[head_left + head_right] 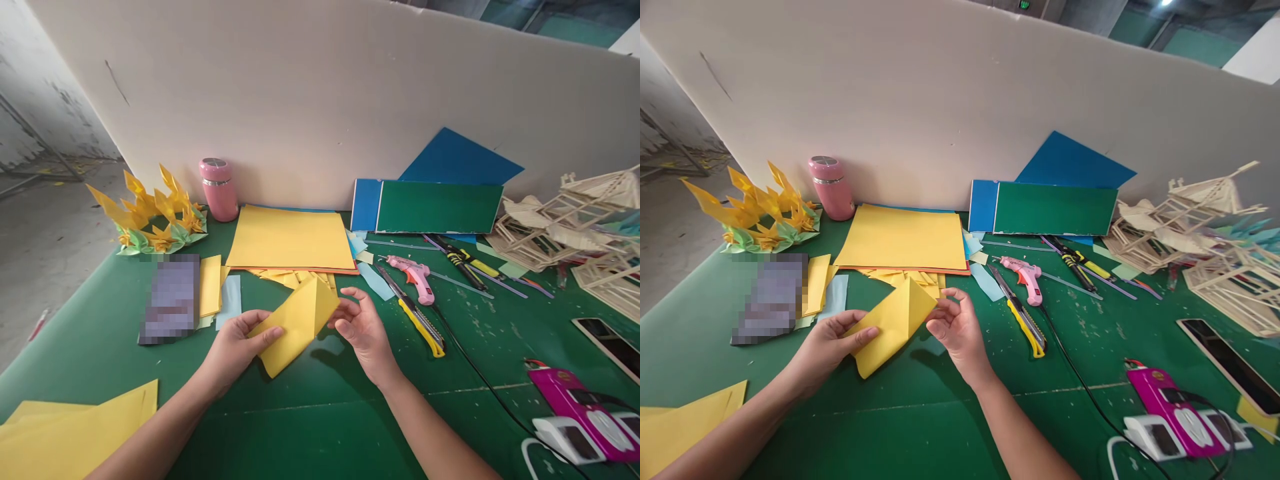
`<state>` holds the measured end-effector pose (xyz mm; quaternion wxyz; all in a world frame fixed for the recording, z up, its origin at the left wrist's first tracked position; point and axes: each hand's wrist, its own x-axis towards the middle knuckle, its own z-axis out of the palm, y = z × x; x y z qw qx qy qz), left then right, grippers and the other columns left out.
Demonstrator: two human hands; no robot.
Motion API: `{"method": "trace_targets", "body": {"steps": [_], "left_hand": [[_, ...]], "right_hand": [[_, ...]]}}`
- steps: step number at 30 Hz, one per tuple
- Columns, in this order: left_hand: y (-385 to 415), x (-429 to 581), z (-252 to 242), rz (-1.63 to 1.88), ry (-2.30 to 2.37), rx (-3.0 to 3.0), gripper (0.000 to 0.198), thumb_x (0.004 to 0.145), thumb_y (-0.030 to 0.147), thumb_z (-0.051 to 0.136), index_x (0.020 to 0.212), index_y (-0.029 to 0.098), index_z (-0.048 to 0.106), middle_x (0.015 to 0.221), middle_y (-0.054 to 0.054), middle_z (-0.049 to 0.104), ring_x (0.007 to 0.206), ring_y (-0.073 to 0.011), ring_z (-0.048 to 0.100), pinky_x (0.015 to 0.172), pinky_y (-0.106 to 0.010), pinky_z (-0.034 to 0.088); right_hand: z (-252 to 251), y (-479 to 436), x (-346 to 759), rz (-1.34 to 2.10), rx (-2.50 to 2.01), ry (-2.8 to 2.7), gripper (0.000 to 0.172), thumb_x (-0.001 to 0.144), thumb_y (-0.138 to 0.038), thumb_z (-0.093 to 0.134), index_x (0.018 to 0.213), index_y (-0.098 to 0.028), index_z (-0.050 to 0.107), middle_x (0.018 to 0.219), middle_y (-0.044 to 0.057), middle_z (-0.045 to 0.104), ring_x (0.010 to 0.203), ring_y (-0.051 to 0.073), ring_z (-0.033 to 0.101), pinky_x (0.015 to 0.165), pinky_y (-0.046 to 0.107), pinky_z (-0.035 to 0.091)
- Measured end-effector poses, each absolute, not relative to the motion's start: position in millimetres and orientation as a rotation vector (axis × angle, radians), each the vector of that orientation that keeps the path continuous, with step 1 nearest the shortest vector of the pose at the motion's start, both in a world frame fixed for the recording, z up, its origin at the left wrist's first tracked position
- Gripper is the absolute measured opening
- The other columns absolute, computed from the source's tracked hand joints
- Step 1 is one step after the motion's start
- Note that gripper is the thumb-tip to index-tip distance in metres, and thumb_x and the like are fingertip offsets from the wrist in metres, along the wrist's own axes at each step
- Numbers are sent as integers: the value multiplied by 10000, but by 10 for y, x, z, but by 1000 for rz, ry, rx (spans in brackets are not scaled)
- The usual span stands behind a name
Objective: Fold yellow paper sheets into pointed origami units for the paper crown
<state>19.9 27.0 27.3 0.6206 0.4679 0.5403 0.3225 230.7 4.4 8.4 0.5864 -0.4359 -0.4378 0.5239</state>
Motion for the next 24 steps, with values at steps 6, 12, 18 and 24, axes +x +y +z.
{"method": "trace_targets", "body": {"steps": [6, 12, 18, 24], "left_hand": [[140, 375, 285, 866, 1190, 988, 457, 489, 512, 817, 737, 166, 651, 739, -30, 718, 650, -168, 646, 594, -258, 526], [89, 434, 289, 851, 1127, 1033, 458, 454, 522, 824, 728, 185, 680, 738, -25, 729, 696, -192, 669, 636, -275, 555], [99, 380, 266, 835, 1239, 1119, 483, 551, 640, 727, 682, 175, 719, 717, -65, 739, 662, -218, 668, 588, -276, 543], [120, 375, 243, 887, 1256, 1211, 404, 593, 590, 713, 671, 195, 736, 726, -55, 740, 685, -214, 661, 594, -259, 539]], "right_hand": [[135, -22, 2111, 1592, -946, -1026, 428, 646, -481, 785, 958, -212, 671, 912, 56, 713, 870, 226, 662, 801, 348, 528], [108, -16, 2143, 1509, -1137, -968, 379, 652, -465, 780, 892, -178, 715, 914, 76, 736, 894, 262, 673, 813, 376, 531], [128, -9, 2170, 1500, -1213, -1030, 396, 601, -487, 799, 855, -189, 742, 902, 72, 746, 921, 288, 675, 820, 391, 534], [143, -14, 2144, 1488, -1254, -1013, 417, 587, -505, 799, 840, -178, 744, 906, 79, 747, 882, 287, 683, 783, 386, 548]]}}
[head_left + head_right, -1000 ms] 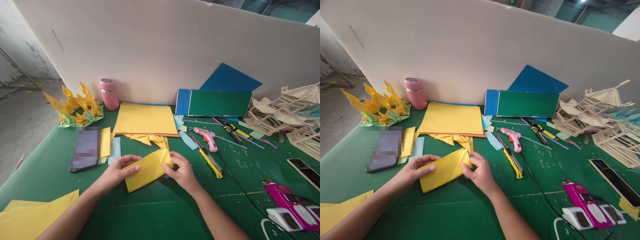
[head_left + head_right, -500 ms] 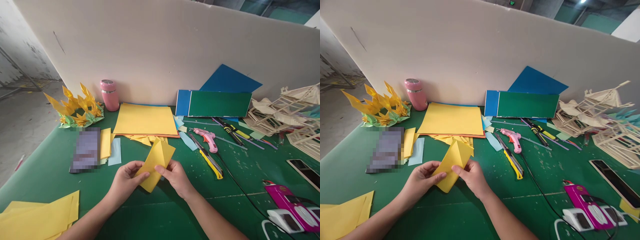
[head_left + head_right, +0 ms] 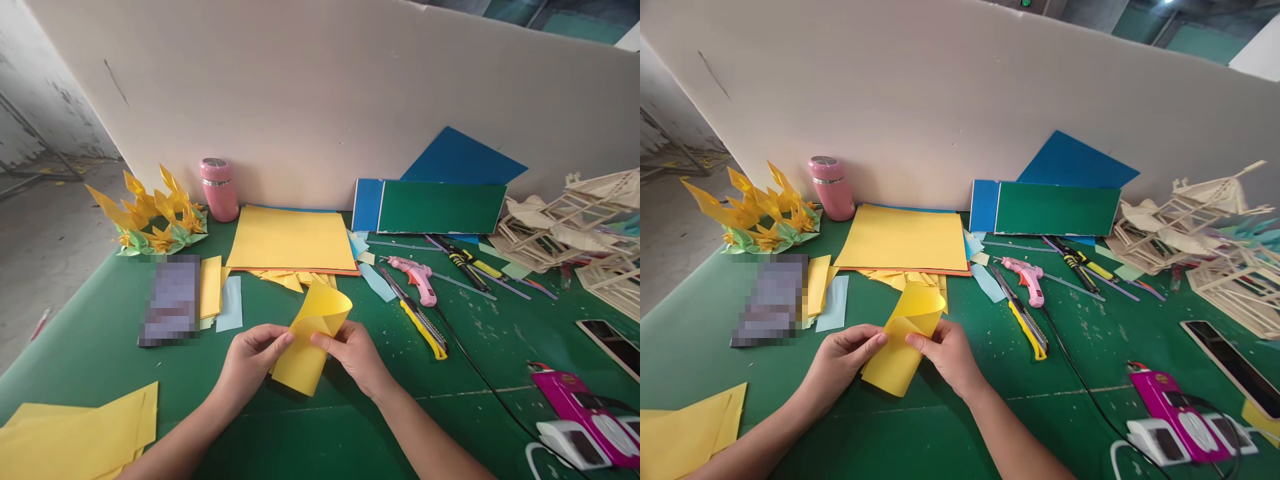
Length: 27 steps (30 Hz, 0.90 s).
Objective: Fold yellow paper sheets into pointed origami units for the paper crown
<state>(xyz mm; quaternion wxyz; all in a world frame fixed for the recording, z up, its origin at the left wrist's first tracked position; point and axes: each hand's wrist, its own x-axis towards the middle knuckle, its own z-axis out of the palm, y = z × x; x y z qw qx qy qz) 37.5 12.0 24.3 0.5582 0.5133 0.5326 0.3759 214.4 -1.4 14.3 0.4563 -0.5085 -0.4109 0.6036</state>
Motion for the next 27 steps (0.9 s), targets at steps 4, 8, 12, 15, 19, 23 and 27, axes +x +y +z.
{"method": "trace_targets", "body": {"steps": [4, 8, 12, 15, 19, 23, 27], "left_hand": [[134, 378, 251, 926, 1270, 1333, 354, 635, 558, 683, 652, 209, 738, 750, -52, 730, 689, -207, 645, 589, -257, 526], [142, 374, 254, 923, 1264, 1357, 305, 651, 517, 679, 627, 218, 735, 736, -47, 721, 666, -199, 635, 583, -257, 518], [148, 375, 255, 948, 1275, 1353, 295, 629, 512, 696, 603, 220, 726, 718, -44, 718, 651, -199, 630, 565, -258, 516], [152, 376, 255, 959, 1285, 1329, 286, 617, 504, 711, 598, 218, 719, 703, -40, 716, 644, -198, 636, 548, -252, 515], [145, 381, 245, 914, 1278, 1294, 293, 632, 500, 707, 638, 207, 712, 736, -49, 716, 679, -211, 653, 580, -269, 535], [129, 384, 199, 965, 1228, 1250, 327, 652, 450, 708, 873, 214, 662, 712, -11, 676, 679, -183, 646, 631, -280, 548], [114, 375, 166, 1038, 1255, 1379, 229, 686, 389, 682, 816, 218, 603, 630, 31, 586, 546, -120, 548, 534, -227, 495]], "right_hand": [[140, -18, 2112, 1482, -1227, -988, 416, 584, -498, 802, 829, -168, 733, 876, 79, 746, 818, 267, 685, 743, 373, 554], [148, -22, 2087, 1478, -1218, -966, 399, 589, -491, 799, 825, -178, 730, 873, 74, 745, 810, 261, 682, 739, 374, 552], [169, -21, 2090, 1481, -1214, -963, 397, 596, -490, 798, 832, -179, 727, 879, 80, 742, 833, 275, 677, 754, 389, 545], [195, -21, 2096, 1507, -1158, -947, 387, 612, -475, 798, 864, -190, 727, 899, 73, 740, 846, 266, 675, 774, 378, 536], [208, -19, 2091, 1500, -1157, -894, 385, 604, -483, 801, 838, -186, 726, 874, 69, 741, 821, 257, 675, 767, 364, 529], [189, -16, 2072, 1471, -1182, -837, 412, 596, -492, 802, 843, -172, 722, 857, 80, 738, 851, 278, 669, 768, 378, 528], [178, -13, 2056, 1443, -1225, -840, 455, 592, -528, 792, 844, -158, 718, 839, 91, 731, 801, 276, 662, 703, 359, 531]]}}
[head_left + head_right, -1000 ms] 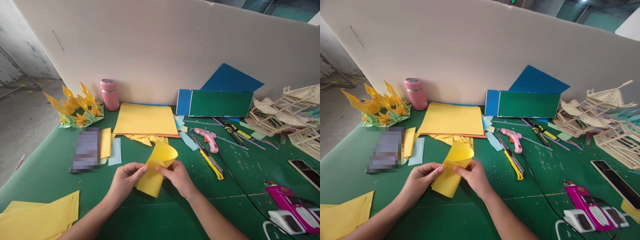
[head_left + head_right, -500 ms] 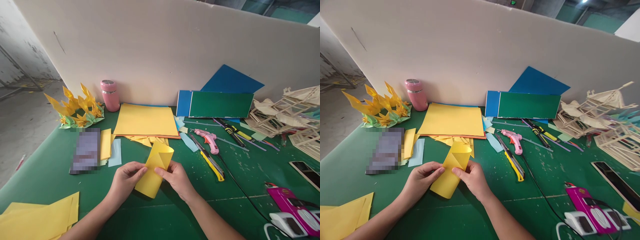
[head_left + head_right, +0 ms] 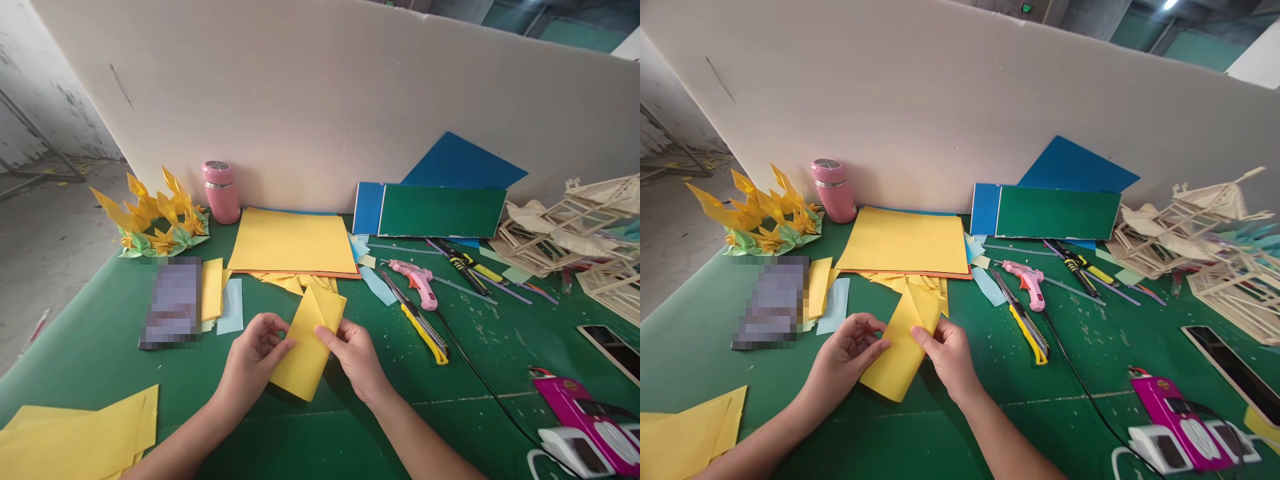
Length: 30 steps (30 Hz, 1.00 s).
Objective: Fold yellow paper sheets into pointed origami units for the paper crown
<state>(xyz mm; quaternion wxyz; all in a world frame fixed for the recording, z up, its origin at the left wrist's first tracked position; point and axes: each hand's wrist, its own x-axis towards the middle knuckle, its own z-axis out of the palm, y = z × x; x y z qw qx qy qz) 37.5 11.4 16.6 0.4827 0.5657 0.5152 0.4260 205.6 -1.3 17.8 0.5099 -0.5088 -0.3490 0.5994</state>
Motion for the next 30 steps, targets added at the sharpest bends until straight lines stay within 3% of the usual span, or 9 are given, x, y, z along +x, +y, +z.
{"method": "trace_targets", "body": {"steps": [3, 6, 12, 18, 21, 24, 30], "left_hand": [[107, 367, 194, 1000, 1275, 1509, 166, 711, 359, 641, 785, 215, 677, 653, -2, 615, 530, -118, 515, 509, -224, 472], [105, 361, 228, 1001, 1231, 1579, 199, 728, 345, 616, 834, 227, 736, 888, -64, 693, 536, -115, 508, 513, -240, 480], [101, 340, 208, 937, 1187, 1543, 287, 725, 352, 606, 955, 243, 740, 1044, -84, 669, 489, -86, 431, 472, -238, 469], [94, 331, 215, 936, 1197, 1599, 277, 742, 314, 594, 971, 253, 737, 1089, -89, 669, 527, -107, 514, 505, -243, 503], [104, 331, 236, 958, 1202, 1637, 262, 742, 324, 603, 955, 266, 745, 1070, -83, 690, 705, -181, 635, 591, -264, 549], [117, 325, 230, 997, 1238, 1627, 219, 733, 352, 617, 871, 267, 764, 993, -73, 719, 897, -244, 662, 724, -303, 571], [124, 302, 147, 1014, 1258, 1571, 189, 735, 337, 620, 837, 263, 761, 981, -62, 713, 857, -230, 677, 749, -313, 577]], "right_hand": [[171, -9, 2053, 1400, -1261, -876, 476, 617, -571, 757, 836, -151, 712, 786, 89, 715, 706, 251, 637, 622, 338, 518], [151, -5, 2057, 1384, -1278, -913, 461, 631, -585, 738, 790, -154, 701, 694, 63, 682, 620, 209, 590, 556, 303, 485], [115, -4, 2061, 1378, -1323, -985, 497, 625, -612, 721, 766, -136, 702, 615, 43, 637, 510, 143, 494, 440, 242, 382], [118, -9, 2052, 1415, -1312, -948, 482, 592, -575, 764, 799, -143, 706, 703, 52, 675, 594, 170, 565, 482, 243, 434], [122, -12, 2052, 1452, -1280, -930, 489, 591, -564, 774, 848, -153, 714, 779, 71, 706, 681, 224, 627, 553, 291, 498], [133, -14, 2052, 1496, -1264, -945, 486, 593, -565, 775, 855, -159, 717, 821, 78, 720, 725, 251, 653, 594, 324, 528], [148, 2, 2050, 1399, -1249, -1022, 461, 657, -598, 713, 797, -160, 701, 777, 81, 704, 731, 246, 640, 623, 325, 521]]}}
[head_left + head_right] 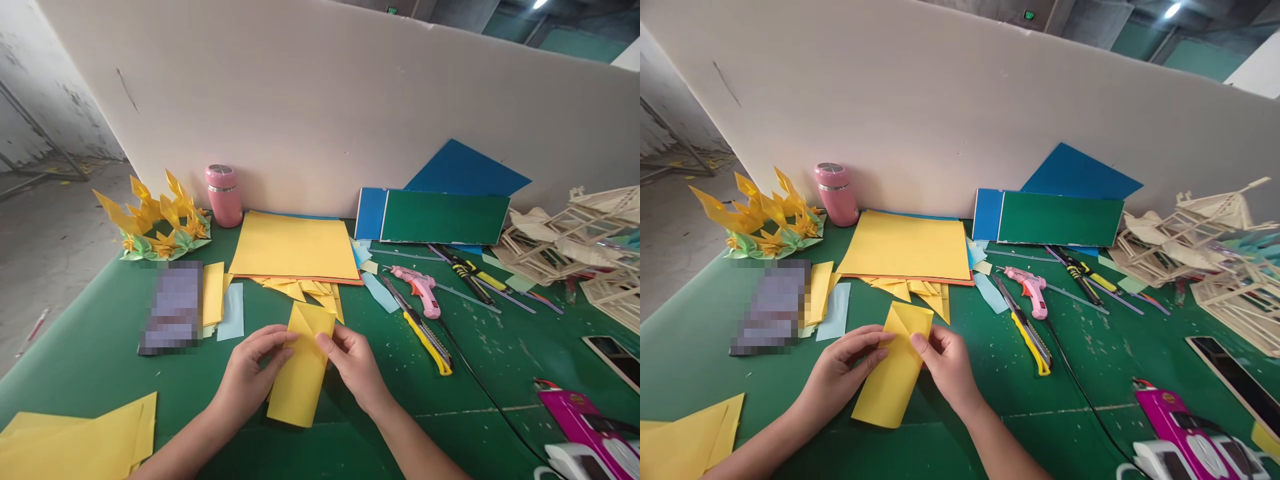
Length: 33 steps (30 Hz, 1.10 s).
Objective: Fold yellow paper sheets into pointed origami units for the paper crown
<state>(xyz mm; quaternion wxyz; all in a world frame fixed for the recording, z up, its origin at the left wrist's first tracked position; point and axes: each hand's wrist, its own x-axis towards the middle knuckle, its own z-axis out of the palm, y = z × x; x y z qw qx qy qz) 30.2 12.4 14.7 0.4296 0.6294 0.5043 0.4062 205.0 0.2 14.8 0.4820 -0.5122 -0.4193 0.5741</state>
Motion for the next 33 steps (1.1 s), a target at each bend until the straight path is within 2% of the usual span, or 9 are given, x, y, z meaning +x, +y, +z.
{"method": "trace_targets", "body": {"steps": [4, 8, 21, 28, 33], "left_hand": [[117, 308, 135, 967, 1247, 1560, 231, 732, 333, 611, 897, 263, 756, 1038, -66, 695, 754, -196, 661, 709, -307, 580], [116, 320, 138, 928, 1245, 1554, 296, 727, 339, 601, 974, 248, 737, 1082, -81, 671, 610, -146, 586, 633, -292, 572], [130, 320, 114, 926, 1182, 1510, 338, 728, 316, 587, 1032, 242, 714, 1164, -71, 646, 667, -138, 592, 658, -292, 584], [125, 310, 99, 911, 1164, 1505, 355, 733, 320, 575, 1057, 254, 703, 1208, -43, 642, 771, -160, 642, 736, -316, 590], [152, 287, 75, 898, 1264, 1666, 353, 760, 323, 536, 1061, 224, 694, 1152, -87, 661, 606, -125, 586, 623, -296, 581]], "right_hand": [[110, 25, 2061, 1320, -1306, -1051, 463, 663, -608, 698, 732, -150, 687, 666, 65, 666, 648, 223, 610, 574, 307, 499], [77, 46, 2072, 1227, -1385, -1109, 490, 657, -618, 691, 760, -140, 702, 616, 51, 641, 621, 218, 592, 522, 289, 474], [25, 58, 2084, 1166, -1409, -1188, 486, 685, -603, 671, 771, -125, 689, 640, 50, 635, 582, 181, 563, 500, 261, 442], [28, 67, 2081, 1099, -1423, -1245, 476, 709, -598, 654, 751, -124, 674, 601, 37, 617, 552, 166, 548, 467, 245, 427], [35, 58, 2098, 988, -1438, -1355, 380, 787, -517, 611, 746, -140, 637, 616, 32, 619, 539, 148, 555, 475, 236, 455]]}}
